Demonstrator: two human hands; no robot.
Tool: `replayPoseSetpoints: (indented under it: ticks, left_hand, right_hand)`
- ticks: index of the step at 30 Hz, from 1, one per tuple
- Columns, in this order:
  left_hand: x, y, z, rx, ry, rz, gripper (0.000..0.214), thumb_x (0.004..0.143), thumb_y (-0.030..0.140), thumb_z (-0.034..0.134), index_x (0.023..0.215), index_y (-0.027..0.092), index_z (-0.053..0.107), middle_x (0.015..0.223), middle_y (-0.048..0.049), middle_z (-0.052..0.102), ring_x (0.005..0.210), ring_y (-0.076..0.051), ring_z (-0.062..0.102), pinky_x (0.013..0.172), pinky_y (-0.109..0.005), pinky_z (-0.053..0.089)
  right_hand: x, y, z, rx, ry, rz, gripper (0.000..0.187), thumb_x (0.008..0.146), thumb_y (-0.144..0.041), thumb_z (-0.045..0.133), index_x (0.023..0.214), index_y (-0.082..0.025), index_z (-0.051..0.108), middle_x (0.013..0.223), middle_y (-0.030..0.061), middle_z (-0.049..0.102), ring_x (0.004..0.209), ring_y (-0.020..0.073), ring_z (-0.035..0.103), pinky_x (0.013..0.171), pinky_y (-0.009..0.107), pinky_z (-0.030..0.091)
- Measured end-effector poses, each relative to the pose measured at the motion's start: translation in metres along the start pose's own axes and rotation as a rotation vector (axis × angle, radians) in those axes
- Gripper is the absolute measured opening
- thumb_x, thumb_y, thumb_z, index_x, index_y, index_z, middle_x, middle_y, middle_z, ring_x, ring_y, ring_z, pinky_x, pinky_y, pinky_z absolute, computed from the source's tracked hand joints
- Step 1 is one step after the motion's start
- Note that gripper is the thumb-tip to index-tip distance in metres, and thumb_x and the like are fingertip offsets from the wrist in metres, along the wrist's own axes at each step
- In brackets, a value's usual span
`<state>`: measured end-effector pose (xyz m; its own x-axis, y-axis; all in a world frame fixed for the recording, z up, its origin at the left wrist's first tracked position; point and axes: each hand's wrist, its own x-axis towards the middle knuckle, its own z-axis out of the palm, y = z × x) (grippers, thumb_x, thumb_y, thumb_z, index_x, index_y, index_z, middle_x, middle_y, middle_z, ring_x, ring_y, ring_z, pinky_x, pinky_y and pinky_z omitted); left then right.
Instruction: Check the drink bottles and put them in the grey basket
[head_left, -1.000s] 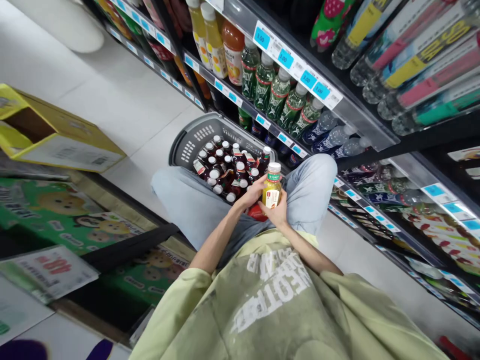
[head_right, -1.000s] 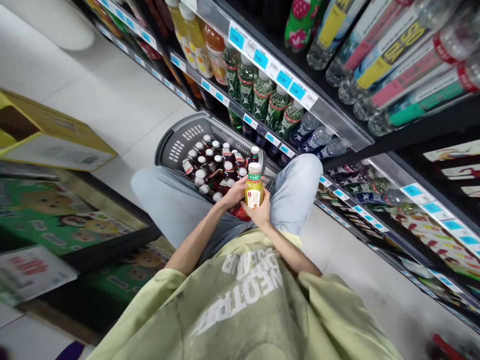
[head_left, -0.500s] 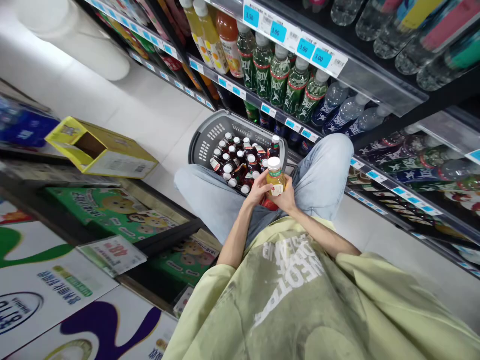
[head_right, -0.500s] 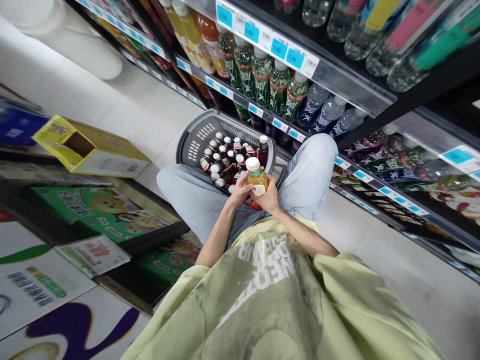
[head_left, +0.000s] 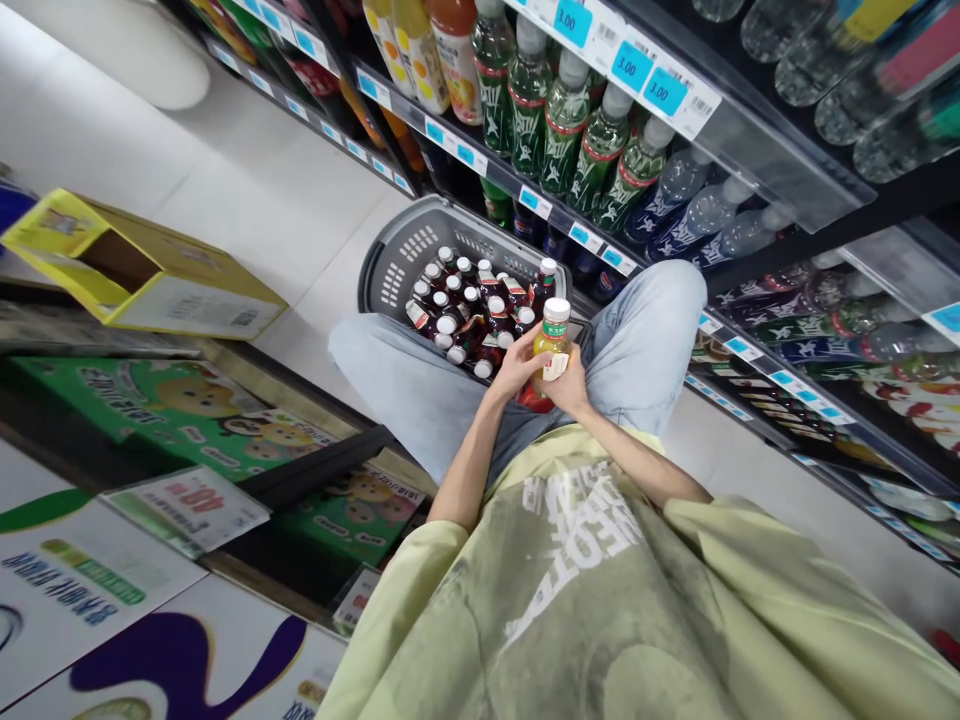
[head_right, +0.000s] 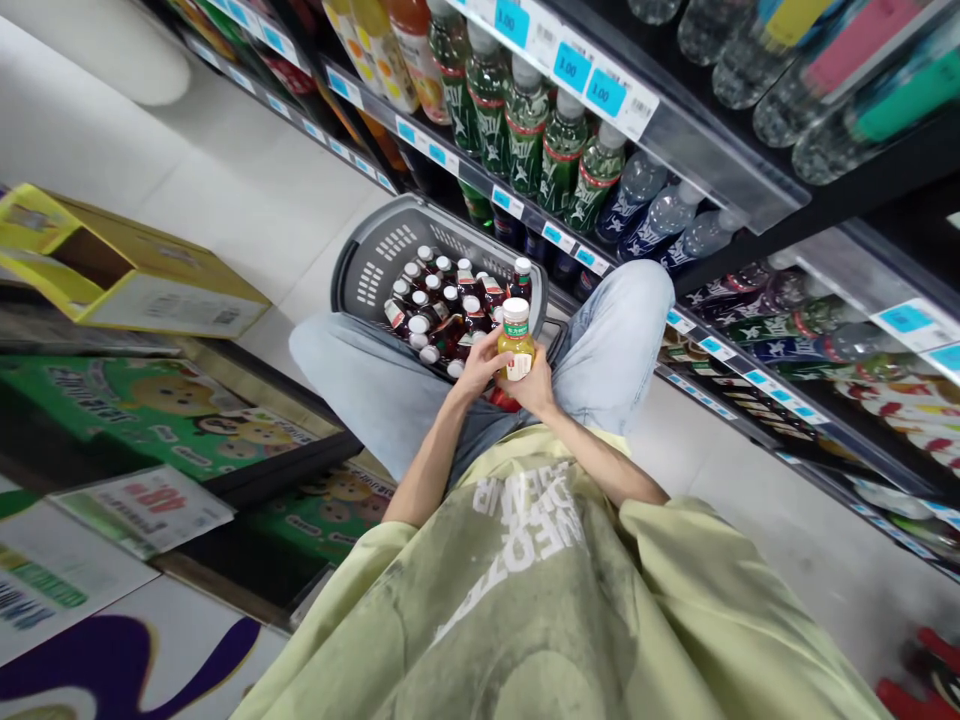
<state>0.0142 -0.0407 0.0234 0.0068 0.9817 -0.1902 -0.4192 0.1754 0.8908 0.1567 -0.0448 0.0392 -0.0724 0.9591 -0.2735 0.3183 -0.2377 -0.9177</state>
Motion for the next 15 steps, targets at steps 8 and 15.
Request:
replayPoseSetpoints:
  ticks: [8,15]
  left_hand:
    - [0.0024,0.0032,0.0033,0.011,-0.014,0.007,0.100,0.075,0.067,0.098,0.157,0.018,0.068,0.148,-0.0174,0.073,0.138,-0.042,0.068,0.121,-0.057,0.056]
    - [0.0046,-0.0023,0.0023,-0.003,0.014,0.006,0.099,0.072,0.064,0.101,0.153,0.017,0.070,0.143,-0.0170,0.075,0.133,-0.042,0.071,0.117,-0.057,0.059]
  right_hand:
    - [0.0024,0.0046,-0.0004,-0.044,-0.012,0.017,0.084,0.063,-0.034,0.096,0.133,-0.026,0.049,0.117,0.0084,0.082,0.099,0.0302,0.082,0.088,0.047,0.069]
    - [0.0032,0.0073,-0.0008,-0.049,0.006,-0.007,0.087,0.063,-0.035,0.096,0.136,-0.025,0.049,0.121,0.0112,0.082,0.101,0.0303,0.082,0.088,0.046,0.069]
